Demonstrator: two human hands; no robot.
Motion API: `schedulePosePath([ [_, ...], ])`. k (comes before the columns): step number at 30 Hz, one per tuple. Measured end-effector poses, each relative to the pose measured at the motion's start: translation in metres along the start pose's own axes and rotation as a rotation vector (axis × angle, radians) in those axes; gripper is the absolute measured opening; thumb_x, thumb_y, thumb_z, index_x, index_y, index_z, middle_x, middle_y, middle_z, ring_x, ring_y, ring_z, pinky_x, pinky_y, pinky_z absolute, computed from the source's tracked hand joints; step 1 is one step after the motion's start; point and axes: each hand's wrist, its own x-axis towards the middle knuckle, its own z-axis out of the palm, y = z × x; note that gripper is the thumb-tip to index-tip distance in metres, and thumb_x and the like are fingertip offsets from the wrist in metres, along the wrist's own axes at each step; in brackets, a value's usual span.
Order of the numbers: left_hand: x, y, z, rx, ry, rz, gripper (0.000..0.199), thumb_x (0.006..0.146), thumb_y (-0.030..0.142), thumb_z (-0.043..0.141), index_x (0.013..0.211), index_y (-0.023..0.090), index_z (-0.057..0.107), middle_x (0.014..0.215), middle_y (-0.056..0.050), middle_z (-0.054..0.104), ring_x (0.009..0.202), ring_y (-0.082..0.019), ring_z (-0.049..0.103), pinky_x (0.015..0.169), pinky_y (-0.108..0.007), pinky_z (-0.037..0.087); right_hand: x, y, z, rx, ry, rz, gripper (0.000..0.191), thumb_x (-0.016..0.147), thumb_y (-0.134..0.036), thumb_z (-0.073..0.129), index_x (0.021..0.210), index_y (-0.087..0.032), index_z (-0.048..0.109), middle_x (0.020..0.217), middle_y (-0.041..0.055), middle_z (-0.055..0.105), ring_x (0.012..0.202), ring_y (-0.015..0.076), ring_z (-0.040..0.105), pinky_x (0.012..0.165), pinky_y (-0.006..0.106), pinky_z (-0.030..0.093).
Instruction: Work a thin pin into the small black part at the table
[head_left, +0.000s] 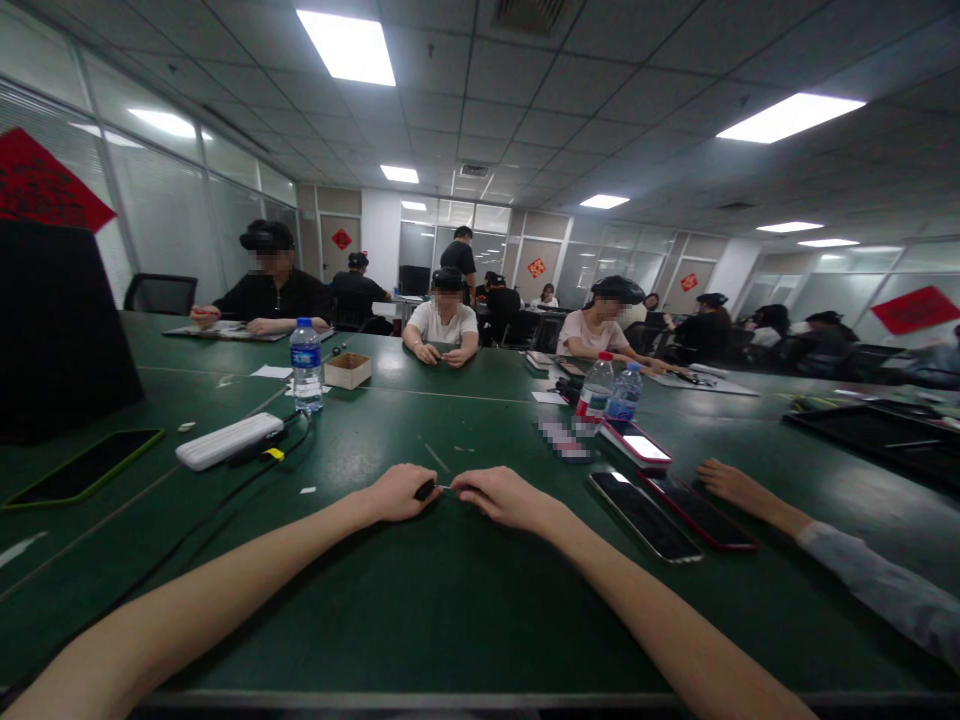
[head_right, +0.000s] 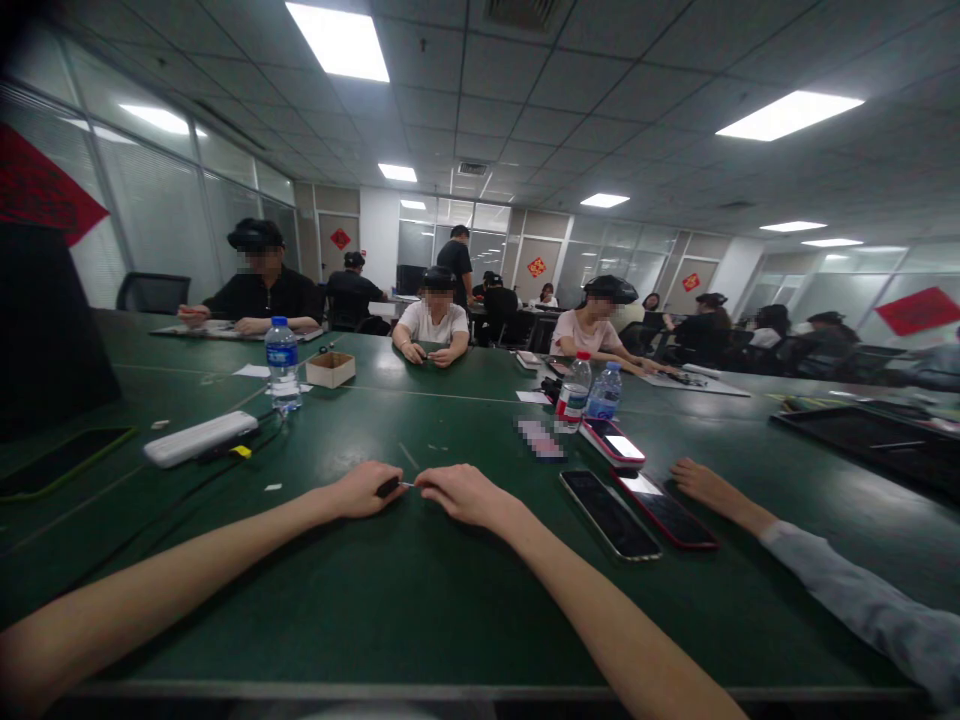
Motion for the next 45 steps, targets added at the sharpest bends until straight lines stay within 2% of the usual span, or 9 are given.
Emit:
schedulePosePath([
  [6, 0.001, 0.000, 0.000, -0.025, 0.002, 0.026, 0.034, 0.090, 0.043, 0.037, 0.085, 0.018, 0.059, 0.080, -0.006, 0.065, 0.070, -0.018, 0.059, 0.061, -0.026, 0.038, -0.002, -0.005, 0.000, 0.031, 0.029, 0.008, 0.032, 0.086, -0.033, 0.051, 0.115, -0.020, 0.056, 0.107, 0.0062, 0.059, 0.097, 0.0177, 0.055, 0.084, 0.030, 0.044],
  [11, 0.001, -0.002, 0.004, -0.026, 0.019, 0.013, 0.035, 0.090, 0.044, 0.037, 0.088, 0.018, 0.060, 0.080, -0.006, 0.065, 0.071, -0.018, 0.059, 0.062, -0.026, 0.039, -0.006, -0.007, -0.007, 0.052, 0.029, 0.020, 0.036, 0.082, -0.021, 0.053, 0.118, -0.023, 0.056, 0.114, 0.0066, 0.054, 0.099, 0.0168, 0.054, 0.085, 0.029, 0.044],
  [17, 0.002, -0.004, 0.006, -0.021, 0.029, 0.002, 0.037, 0.091, 0.046, 0.035, 0.087, 0.019, 0.059, 0.079, -0.006, 0.065, 0.070, -0.018, 0.060, 0.060, -0.025, 0.038, -0.004, 0.001, -0.007, 0.112, 0.024, 0.057, 0.037, 0.086, -0.021, 0.049, 0.122, -0.025, 0.054, 0.112, 0.0045, 0.060, 0.102, 0.0175, 0.055, 0.090, 0.031, 0.043],
  [22, 0.004, -0.005, 0.007, -0.042, 0.017, -0.025, 0.038, 0.090, 0.047, 0.036, 0.084, 0.018, 0.060, 0.076, -0.005, 0.064, 0.067, -0.016, 0.059, 0.059, -0.025, 0.038, -0.003, 0.009, -0.004, 0.111, 0.005, 0.053, 0.030, 0.088, -0.026, 0.049, 0.115, -0.022, 0.060, 0.110, 0.0042, 0.063, 0.101, 0.0171, 0.056, 0.090, 0.030, 0.043],
  [25, 0.004, -0.006, 0.008, -0.065, 0.023, -0.026, 0.039, 0.091, 0.047, 0.034, 0.084, 0.018, 0.060, 0.077, -0.005, 0.064, 0.067, -0.016, 0.058, 0.059, -0.024, 0.037, -0.004, 0.010, -0.006, 0.061, 0.007, 0.021, 0.030, 0.089, -0.028, 0.048, 0.116, -0.023, 0.059, 0.107, 0.0047, 0.063, 0.098, 0.0164, 0.057, 0.087, 0.029, 0.043],
  [30, 0.004, -0.008, 0.011, -0.076, 0.037, -0.023, 0.039, 0.091, 0.047, 0.035, 0.083, 0.018, 0.060, 0.075, -0.005, 0.064, 0.066, -0.015, 0.058, 0.059, -0.024, 0.036, -0.005, 0.011, -0.008, -0.135, -0.009, 0.005, 0.034, 0.091, -0.033, 0.044, 0.122, -0.026, 0.055, 0.095, 0.0048, 0.063, 0.081, 0.0145, 0.058, 0.071, 0.025, 0.043],
  [34, 0.004, -0.008, 0.011, -0.086, 0.048, -0.019, 0.040, 0.091, 0.047, 0.033, 0.084, 0.018, 0.060, 0.076, -0.004, 0.064, 0.066, -0.015, 0.057, 0.058, -0.024, 0.035, -0.005, 0.010, -0.005, -0.265, 0.036, 0.018, 0.034, 0.091, -0.034, 0.043, 0.123, -0.029, 0.053, 0.098, 0.0044, 0.060, 0.078, 0.0135, 0.057, 0.066, 0.023, 0.040],
  [38, 0.003, -0.007, 0.009, -0.068, 0.041, -0.001, 0.039, 0.091, 0.046, 0.033, 0.087, 0.018, 0.060, 0.078, -0.004, 0.065, 0.067, -0.016, 0.058, 0.058, -0.024, 0.035, -0.003, 0.005, -0.001, -0.348, 0.103, 0.044, 0.031, 0.091, -0.036, 0.042, 0.116, -0.026, 0.057, 0.102, 0.0053, 0.059, 0.081, 0.0146, 0.056, 0.068, 0.025, 0.040],
  [45, 0.000, -0.001, 0.003, -0.045, 0.019, 0.045, 0.039, 0.091, 0.047, 0.033, 0.084, 0.019, 0.059, 0.077, -0.005, 0.064, 0.068, -0.017, 0.058, 0.059, -0.024, 0.036, -0.001, -0.005, 0.009, -0.382, 0.142, 0.128, 0.038, 0.093, -0.044, 0.034, 0.100, -0.021, 0.064, 0.086, 0.0053, 0.063, 0.072, 0.0131, 0.055, 0.063, 0.023, 0.037],
])
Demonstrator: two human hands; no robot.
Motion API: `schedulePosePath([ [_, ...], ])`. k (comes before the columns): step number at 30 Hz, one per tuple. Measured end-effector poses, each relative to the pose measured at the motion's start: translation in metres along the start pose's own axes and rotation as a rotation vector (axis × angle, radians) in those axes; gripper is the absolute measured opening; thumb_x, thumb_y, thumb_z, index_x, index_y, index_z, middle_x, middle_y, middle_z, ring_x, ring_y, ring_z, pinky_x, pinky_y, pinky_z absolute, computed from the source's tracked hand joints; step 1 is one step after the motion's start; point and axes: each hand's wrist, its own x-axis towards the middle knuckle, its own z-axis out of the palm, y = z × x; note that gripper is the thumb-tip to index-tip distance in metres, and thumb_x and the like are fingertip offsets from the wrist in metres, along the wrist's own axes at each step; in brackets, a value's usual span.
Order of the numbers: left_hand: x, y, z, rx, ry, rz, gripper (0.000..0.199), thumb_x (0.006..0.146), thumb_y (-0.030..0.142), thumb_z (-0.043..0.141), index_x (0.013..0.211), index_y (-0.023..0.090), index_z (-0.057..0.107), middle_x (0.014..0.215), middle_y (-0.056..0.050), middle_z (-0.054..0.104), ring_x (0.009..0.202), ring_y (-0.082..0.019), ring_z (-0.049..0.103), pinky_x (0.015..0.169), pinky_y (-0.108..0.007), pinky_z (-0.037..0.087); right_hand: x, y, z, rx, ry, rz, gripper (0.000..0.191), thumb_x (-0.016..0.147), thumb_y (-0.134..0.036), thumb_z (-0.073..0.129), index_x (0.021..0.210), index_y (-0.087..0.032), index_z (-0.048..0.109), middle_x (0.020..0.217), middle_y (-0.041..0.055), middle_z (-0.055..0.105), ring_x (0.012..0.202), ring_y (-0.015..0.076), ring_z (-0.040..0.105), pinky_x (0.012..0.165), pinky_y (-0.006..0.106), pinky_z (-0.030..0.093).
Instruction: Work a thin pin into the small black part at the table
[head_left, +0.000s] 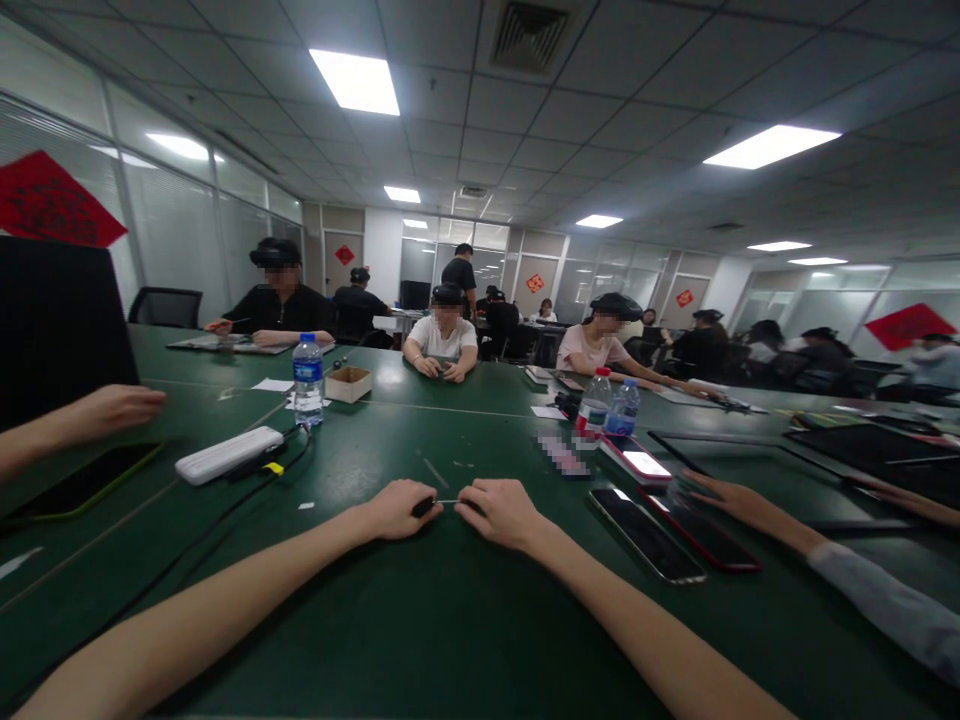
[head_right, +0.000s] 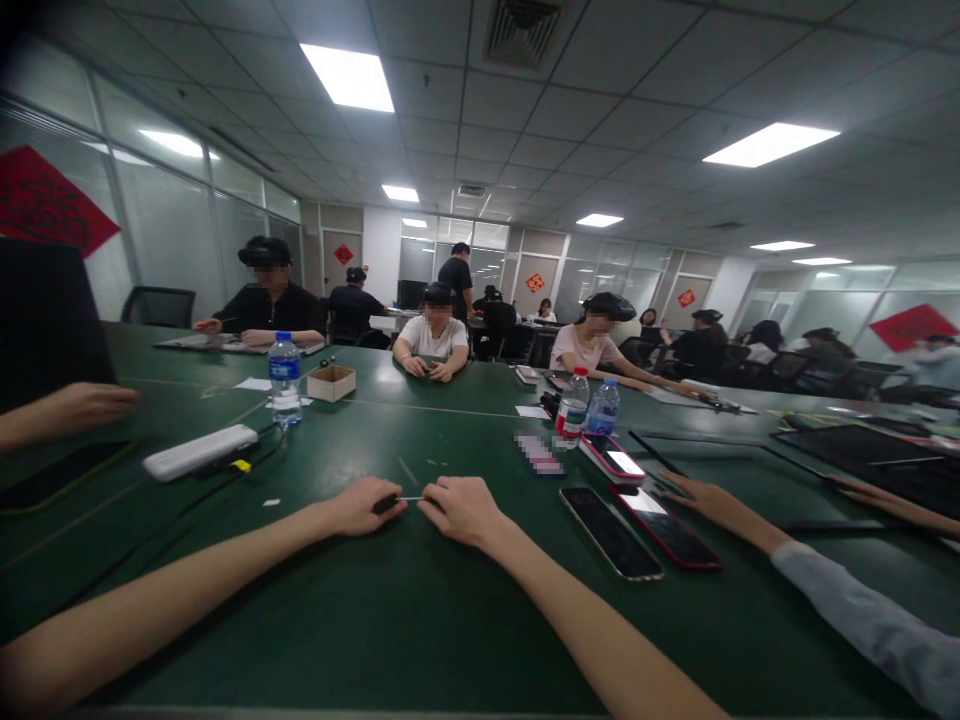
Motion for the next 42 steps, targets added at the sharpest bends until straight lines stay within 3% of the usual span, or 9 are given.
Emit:
schedulePosePath([
  [14, -0.003, 0.005, -0.007, -0.040, -0.007, 0.015, 0.042, 0.091, 0.049, 0.030, 0.088, 0.019, 0.059, 0.082, -0.005, 0.063, 0.074, -0.017, 0.058, 0.066, -0.026, 0.039, -0.003, -0.002, 0.018, 0.093, 0.122, 0.070, 0.038, 0.091, -0.044, 0.038, 0.089, -0.022, 0.069, 0.082, 0.0033, 0.067, 0.069, 0.0122, 0.057, 0.061, 0.022, 0.037],
  [21, -0.003, 0.005, -0.008, -0.044, -0.025, 0.015, 0.041, 0.090, 0.050, 0.030, 0.089, 0.020, 0.058, 0.081, -0.004, 0.063, 0.074, -0.017, 0.058, 0.065, -0.026, 0.039, -0.002, 0.006, 0.021, 0.167, 0.189, 0.030, 0.032, 0.089, -0.040, 0.044, 0.085, -0.020, 0.068, 0.079, 0.0032, 0.067, 0.067, 0.0118, 0.058, 0.060, 0.021, 0.038],
  [26, 0.000, 0.006, -0.008, 0.012, -0.067, -0.036, 0.039, 0.089, 0.049, 0.033, 0.086, 0.020, 0.059, 0.081, -0.005, 0.064, 0.074, -0.019, 0.060, 0.063, -0.026, 0.039, -0.001, -0.018, 0.016, 0.282, 0.232, -0.155, 0.030, 0.090, -0.036, 0.043, 0.084, -0.020, 0.067, 0.077, 0.0027, 0.067, 0.067, 0.0111, 0.058, 0.062, 0.021, 0.038],
  [29, 0.002, 0.007, -0.007, 0.045, -0.081, -0.061, 0.038, 0.088, 0.047, 0.034, 0.084, 0.020, 0.059, 0.081, -0.006, 0.065, 0.074, -0.020, 0.060, 0.063, -0.027, 0.039, 0.000, -0.039, 0.016, 0.266, 0.193, -0.342, 0.029, 0.089, -0.037, 0.044, 0.082, -0.020, 0.066, 0.074, 0.0026, 0.066, 0.066, 0.0117, 0.057, 0.061, 0.022, 0.038],
  [31, 0.002, 0.007, -0.007, 0.060, -0.073, -0.057, 0.038, 0.088, 0.047, 0.034, 0.083, 0.020, 0.060, 0.083, -0.007, 0.065, 0.075, -0.020, 0.061, 0.064, -0.028, 0.040, 0.000, -0.042, 0.017, 0.234, 0.181, -0.373, 0.029, 0.089, -0.037, 0.044, 0.082, -0.020, 0.065, 0.074, 0.0028, 0.065, 0.065, 0.0117, 0.057, 0.061, 0.022, 0.038],
  [38, 0.000, 0.006, -0.007, 0.046, -0.036, -0.013, 0.043, 0.090, 0.051, 0.030, 0.090, 0.020, 0.059, 0.085, -0.006, 0.066, 0.077, -0.020, 0.061, 0.067, -0.028, 0.041, 0.001, 0.014, 0.020, 0.133, 0.229, -0.087, 0.030, 0.090, -0.037, 0.043, 0.084, -0.019, 0.066, 0.075, 0.0032, 0.065, 0.064, 0.0107, 0.056, 0.059, 0.021, 0.037],
  [42, -0.001, 0.005, -0.007, 0.018, -0.022, 0.003, 0.045, 0.089, 0.053, 0.029, 0.093, 0.020, 0.060, 0.088, -0.006, 0.066, 0.079, -0.021, 0.061, 0.069, -0.029, 0.042, 0.001, 0.020, 0.019, 0.109, 0.188, -0.045, 0.031, 0.090, -0.039, 0.042, 0.085, -0.019, 0.066, 0.077, 0.0030, 0.065, 0.065, 0.0105, 0.056, 0.060, 0.020, 0.038],
])
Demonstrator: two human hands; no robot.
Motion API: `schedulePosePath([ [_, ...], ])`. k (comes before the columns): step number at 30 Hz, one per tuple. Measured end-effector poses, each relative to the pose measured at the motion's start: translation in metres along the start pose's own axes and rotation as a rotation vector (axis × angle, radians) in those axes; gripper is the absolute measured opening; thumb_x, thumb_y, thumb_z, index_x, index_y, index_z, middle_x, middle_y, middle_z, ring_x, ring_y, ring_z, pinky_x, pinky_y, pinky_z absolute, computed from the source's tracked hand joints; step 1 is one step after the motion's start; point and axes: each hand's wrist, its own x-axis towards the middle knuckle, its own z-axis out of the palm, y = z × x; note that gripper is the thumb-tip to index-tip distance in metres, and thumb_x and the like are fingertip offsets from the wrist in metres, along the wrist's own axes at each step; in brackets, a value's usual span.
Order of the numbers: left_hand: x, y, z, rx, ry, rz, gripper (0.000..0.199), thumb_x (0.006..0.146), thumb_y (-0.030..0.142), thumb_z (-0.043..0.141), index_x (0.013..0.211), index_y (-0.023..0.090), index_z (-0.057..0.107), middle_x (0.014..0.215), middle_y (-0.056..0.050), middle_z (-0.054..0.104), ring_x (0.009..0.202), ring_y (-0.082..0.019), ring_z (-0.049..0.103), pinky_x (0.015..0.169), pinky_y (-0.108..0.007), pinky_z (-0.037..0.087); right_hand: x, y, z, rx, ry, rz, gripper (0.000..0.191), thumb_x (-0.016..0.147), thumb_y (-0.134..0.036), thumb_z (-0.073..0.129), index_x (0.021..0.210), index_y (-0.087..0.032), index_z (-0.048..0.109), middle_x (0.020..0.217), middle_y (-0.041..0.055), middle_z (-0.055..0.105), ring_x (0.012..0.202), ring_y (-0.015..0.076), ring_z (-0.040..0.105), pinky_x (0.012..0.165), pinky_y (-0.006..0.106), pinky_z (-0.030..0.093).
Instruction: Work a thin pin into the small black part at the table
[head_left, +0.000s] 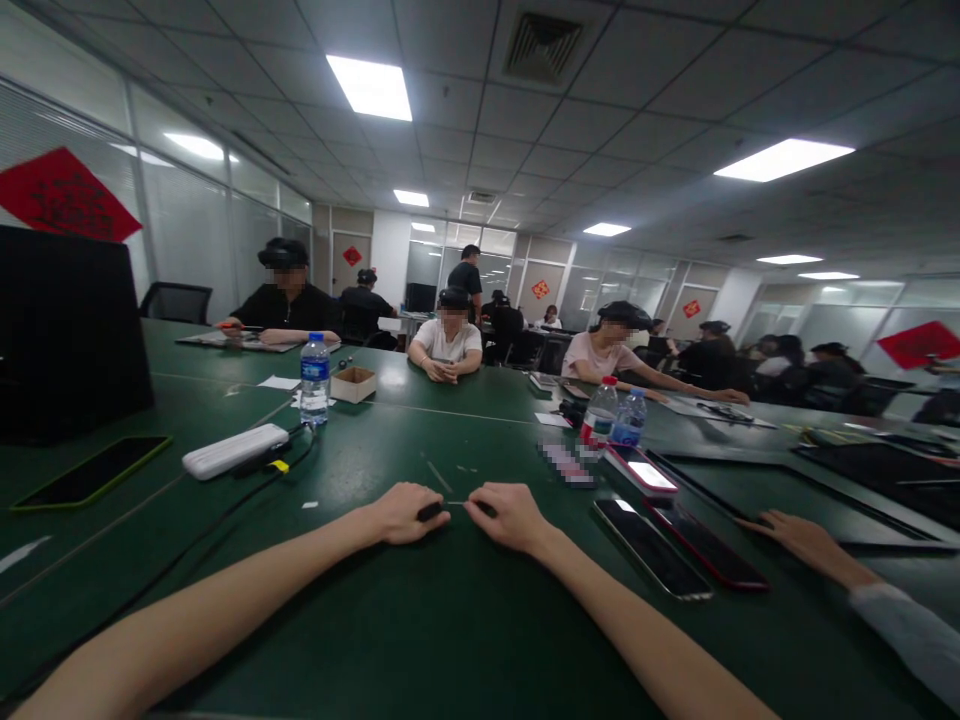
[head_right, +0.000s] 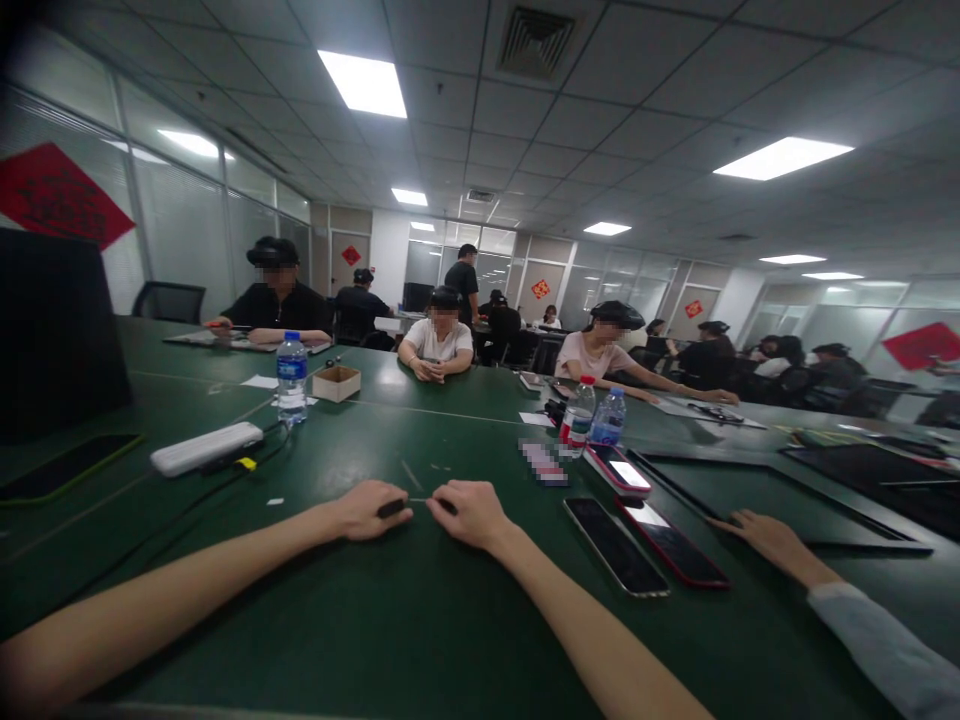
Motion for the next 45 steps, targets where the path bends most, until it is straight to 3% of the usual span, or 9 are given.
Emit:
schedulePosePath([
  [15, 0.000, 0.002, -0.001, -0.044, -0.021, -0.038, 0.047, 0.089, 0.054, 0.030, 0.092, 0.020, 0.061, 0.088, -0.007, 0.066, 0.078, -0.021, 0.060, 0.070, -0.030, 0.041, 0.000, -0.008, -0.001, -0.012, -0.048, 0.012, 0.034, 0.091, -0.041, 0.041, 0.084, -0.020, 0.067, 0.074, 0.0027, 0.064, 0.063, 0.0105, 0.055, 0.059, 0.021, 0.037],
  [30, 0.000, -0.001, 0.001, -0.038, 0.005, -0.013, 0.041, 0.091, 0.049, 0.029, 0.089, 0.020, 0.057, 0.081, -0.005, 0.064, 0.073, -0.018, 0.059, 0.064, -0.027, 0.039, -0.001, -0.022, -0.001, 0.086, -0.001, 0.145, 0.034, 0.089, -0.041, 0.042, 0.085, -0.021, 0.069, 0.079, 0.0031, 0.069, 0.069, 0.0131, 0.060, 0.063, 0.023, 0.042],
  [32, 0.001, 0.000, 0.001, -0.024, -0.009, -0.034, 0.041, 0.090, 0.050, 0.030, 0.088, 0.020, 0.057, 0.081, -0.005, 0.064, 0.073, -0.019, 0.060, 0.063, -0.026, 0.039, -0.001, -0.031, -0.003, 0.141, -0.001, 0.089, 0.033, 0.090, -0.039, 0.042, 0.085, -0.021, 0.069, 0.079, 0.0027, 0.069, 0.069, 0.0126, 0.060, 0.063, 0.022, 0.042],
  [36, 0.004, 0.000, 0.002, 0.019, -0.036, -0.064, 0.040, 0.089, 0.049, 0.031, 0.085, 0.019, 0.057, 0.082, -0.007, 0.064, 0.075, -0.021, 0.061, 0.062, -0.028, 0.039, -0.002, -0.060, 0.001, 0.210, -0.079, -0.194, 0.030, 0.089, -0.039, 0.043, 0.082, -0.022, 0.068, 0.075, 0.0003, 0.068, 0.067, 0.0111, 0.059, 0.063, 0.021, 0.042],
  [38, 0.004, 0.000, 0.004, 0.023, -0.028, -0.062, 0.038, 0.089, 0.048, 0.033, 0.084, 0.020, 0.057, 0.083, -0.007, 0.065, 0.076, -0.021, 0.061, 0.064, -0.028, 0.040, -0.003, -0.066, 0.005, 0.183, -0.091, -0.270, 0.030, 0.088, -0.040, 0.044, 0.082, -0.022, 0.067, 0.072, 0.0005, 0.067, 0.066, 0.0115, 0.059, 0.061, 0.021, 0.041],
  [45, 0.003, -0.001, 0.010, -0.018, -0.011, -0.018, 0.031, 0.087, 0.044, 0.038, 0.085, 0.021, 0.058, 0.082, -0.006, 0.065, 0.076, -0.020, 0.060, 0.066, -0.029, 0.040, -0.003, -0.029, 0.000, 0.079, -0.032, -0.003, 0.027, 0.087, -0.041, 0.047, 0.090, -0.019, 0.064, 0.080, 0.0022, 0.067, 0.068, 0.0116, 0.060, 0.061, 0.020, 0.040],
])
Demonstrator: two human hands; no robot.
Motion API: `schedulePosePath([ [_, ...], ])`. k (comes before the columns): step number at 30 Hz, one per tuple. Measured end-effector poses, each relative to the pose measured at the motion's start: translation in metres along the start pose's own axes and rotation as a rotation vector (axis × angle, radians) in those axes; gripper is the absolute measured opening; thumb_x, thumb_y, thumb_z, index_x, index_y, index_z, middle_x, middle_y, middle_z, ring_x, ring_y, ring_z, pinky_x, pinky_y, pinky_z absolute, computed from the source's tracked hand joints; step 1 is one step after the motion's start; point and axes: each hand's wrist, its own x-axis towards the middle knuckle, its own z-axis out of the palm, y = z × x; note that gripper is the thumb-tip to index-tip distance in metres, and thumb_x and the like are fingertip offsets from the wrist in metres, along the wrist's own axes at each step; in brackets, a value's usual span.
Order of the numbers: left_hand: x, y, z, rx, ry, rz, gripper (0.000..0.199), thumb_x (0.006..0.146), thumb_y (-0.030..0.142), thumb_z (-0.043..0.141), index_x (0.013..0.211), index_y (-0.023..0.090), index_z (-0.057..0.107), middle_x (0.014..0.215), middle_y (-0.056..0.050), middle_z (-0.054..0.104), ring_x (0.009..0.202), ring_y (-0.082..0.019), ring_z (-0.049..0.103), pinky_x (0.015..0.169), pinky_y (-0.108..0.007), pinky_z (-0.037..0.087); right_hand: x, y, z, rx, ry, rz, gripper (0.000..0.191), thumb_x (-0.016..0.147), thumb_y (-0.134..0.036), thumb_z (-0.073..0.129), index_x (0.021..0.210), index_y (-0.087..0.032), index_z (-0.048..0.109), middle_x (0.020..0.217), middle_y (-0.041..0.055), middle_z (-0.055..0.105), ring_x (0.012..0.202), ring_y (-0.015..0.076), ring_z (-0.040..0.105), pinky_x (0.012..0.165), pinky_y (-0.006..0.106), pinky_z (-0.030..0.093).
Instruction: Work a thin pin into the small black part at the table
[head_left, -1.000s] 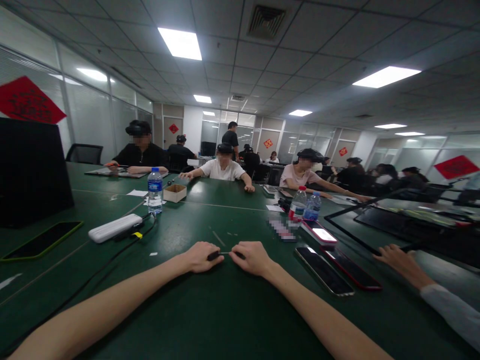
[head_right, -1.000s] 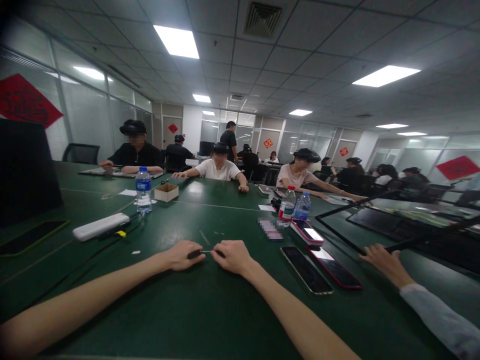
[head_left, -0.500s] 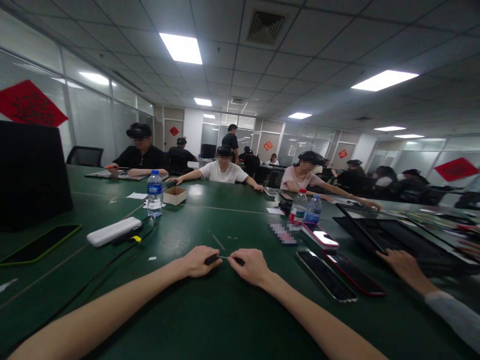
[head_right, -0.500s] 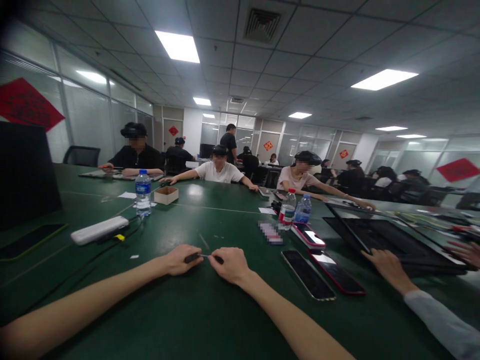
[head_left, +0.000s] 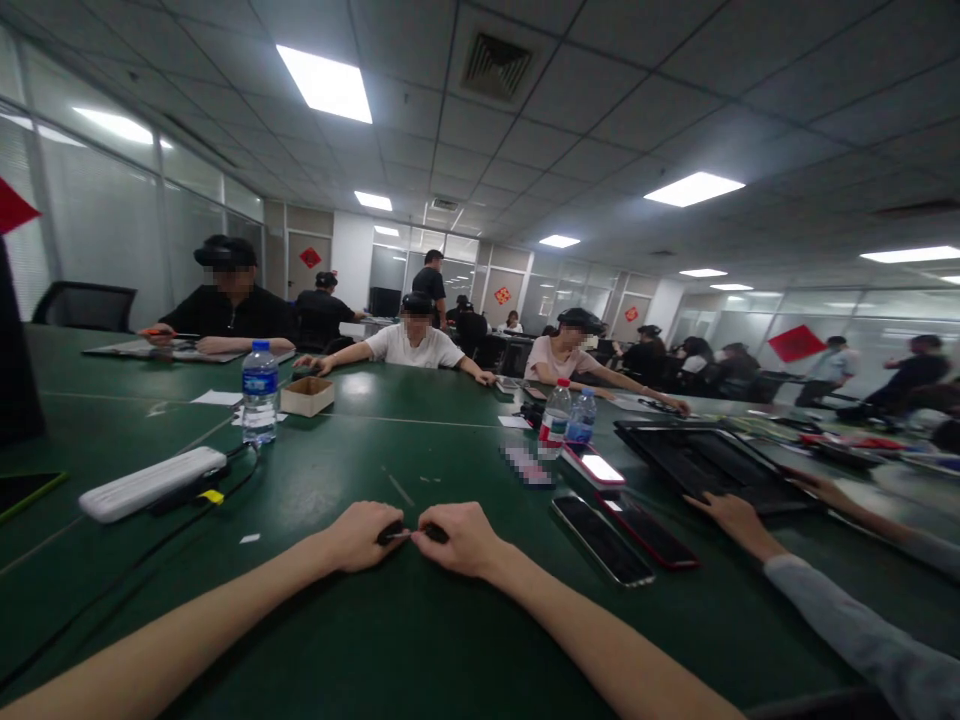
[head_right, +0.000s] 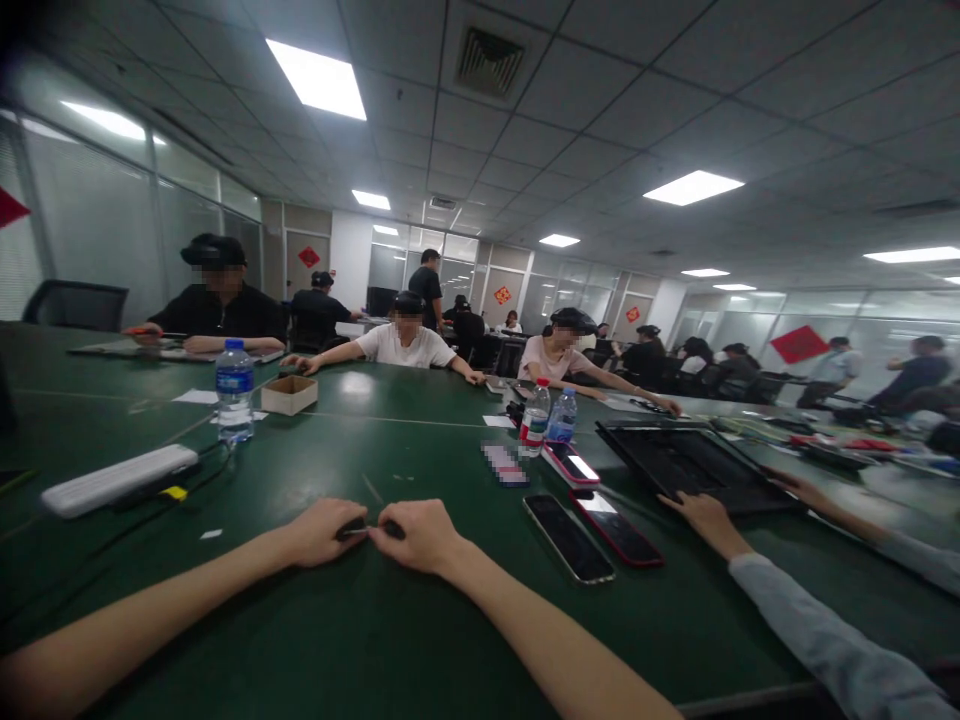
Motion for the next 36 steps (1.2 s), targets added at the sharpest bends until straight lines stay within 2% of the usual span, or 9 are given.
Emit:
schedulePosePath([
  [3, -0.001, 0.000, 0.000, -0.011, 0.007, 0.020, 0.030, 0.087, 0.043, 0.039, 0.088, 0.021, 0.059, 0.084, -0.005, 0.065, 0.076, -0.021, 0.060, 0.066, -0.029, 0.040, -0.002, 0.003, -0.002, 0.003, -0.022, 0.034, 0.030, 0.084, -0.042, 0.052, 0.103, -0.020, 0.060, 0.085, 0.0017, 0.068, 0.072, 0.0130, 0.061, 0.064, 0.021, 0.042],
  [7, -0.002, 0.002, -0.002, -0.073, -0.008, 0.030, 0.024, 0.084, 0.039, 0.044, 0.092, 0.021, 0.059, 0.087, -0.005, 0.065, 0.081, -0.021, 0.060, 0.070, -0.028, 0.041, 0.000, -0.013, 0.008, 0.064, -0.043, -0.003, 0.035, 0.084, -0.037, 0.051, 0.117, -0.023, 0.053, 0.097, 0.0019, 0.067, 0.083, 0.0143, 0.063, 0.071, 0.022, 0.043],
  [9, -0.002, 0.001, -0.001, -0.095, -0.012, 0.038, 0.018, 0.079, 0.032, 0.050, 0.091, 0.022, 0.058, 0.089, -0.003, 0.064, 0.085, -0.021, 0.059, 0.073, -0.028, 0.041, 0.004, -0.020, 0.013, 0.102, -0.034, -0.019, 0.036, 0.085, -0.034, 0.050, 0.119, -0.023, 0.051, 0.104, 0.0027, 0.066, 0.088, 0.0147, 0.063, 0.075, 0.022, 0.044],
  [13, -0.001, -0.004, 0.004, -0.086, -0.015, 0.050, 0.015, 0.071, 0.024, 0.053, 0.086, 0.021, 0.054, 0.089, -0.002, 0.063, 0.084, -0.020, 0.058, 0.073, -0.029, 0.040, 0.009, -0.023, 0.018, 0.103, -0.035, -0.033, 0.031, 0.084, -0.034, 0.050, 0.114, -0.023, 0.053, 0.102, 0.0020, 0.067, 0.088, 0.0152, 0.063, 0.073, 0.022, 0.045],
  [24, -0.002, -0.003, 0.001, -0.054, -0.004, 0.072, 0.014, 0.076, 0.029, 0.050, 0.086, 0.019, 0.051, 0.086, -0.004, 0.061, 0.081, -0.021, 0.058, 0.071, -0.028, 0.040, 0.008, -0.017, 0.020, 0.016, -0.028, -0.079, 0.030, 0.087, -0.033, 0.046, 0.114, -0.023, 0.055, 0.094, 0.0025, 0.067, 0.079, 0.0134, 0.062, 0.069, 0.021, 0.042],
  [29, -0.001, 0.000, -0.001, -0.076, -0.004, 0.073, 0.023, 0.081, 0.027, 0.048, 0.102, 0.022, 0.055, 0.101, -0.004, 0.063, 0.091, -0.020, 0.058, 0.079, -0.028, 0.041, 0.006, -0.009, 0.012, 0.052, -0.002, -0.075, 0.043, 0.088, -0.038, 0.046, 0.128, -0.022, 0.044, 0.098, 0.0037, 0.066, 0.082, 0.0134, 0.061, 0.071, 0.021, 0.042],
  [31, 0.000, 0.000, 0.000, -0.055, -0.002, 0.043, 0.024, 0.086, 0.032, 0.043, 0.103, 0.021, 0.055, 0.098, -0.005, 0.064, 0.088, -0.020, 0.060, 0.076, -0.029, 0.042, 0.004, -0.001, 0.007, 0.036, 0.005, -0.040, 0.041, 0.088, -0.042, 0.045, 0.123, -0.020, 0.048, 0.097, 0.0041, 0.065, 0.081, 0.0134, 0.060, 0.069, 0.022, 0.042],
  [33, 0.001, 0.000, 0.001, -0.018, 0.011, 0.015, 0.030, 0.089, 0.041, 0.037, 0.098, 0.019, 0.056, 0.091, -0.007, 0.065, 0.082, -0.020, 0.060, 0.072, -0.029, 0.042, 0.003, 0.007, 0.002, -0.032, -0.018, 0.011, 0.035, 0.090, -0.044, 0.042, 0.108, -0.019, 0.058, 0.091, 0.0043, 0.064, 0.076, 0.0133, 0.058, 0.066, 0.022, 0.040],
  [36, 0.002, 0.000, 0.003, 0.024, 0.035, -0.003, 0.039, 0.090, 0.049, 0.031, 0.092, 0.018, 0.055, 0.086, -0.007, 0.064, 0.078, -0.020, 0.060, 0.069, -0.028, 0.041, 0.003, 0.018, -0.003, -0.166, -0.071, 0.101, 0.040, 0.092, -0.047, 0.034, 0.093, -0.018, 0.062, 0.085, 0.0047, 0.062, 0.073, 0.0130, 0.055, 0.065, 0.023, 0.037],
])
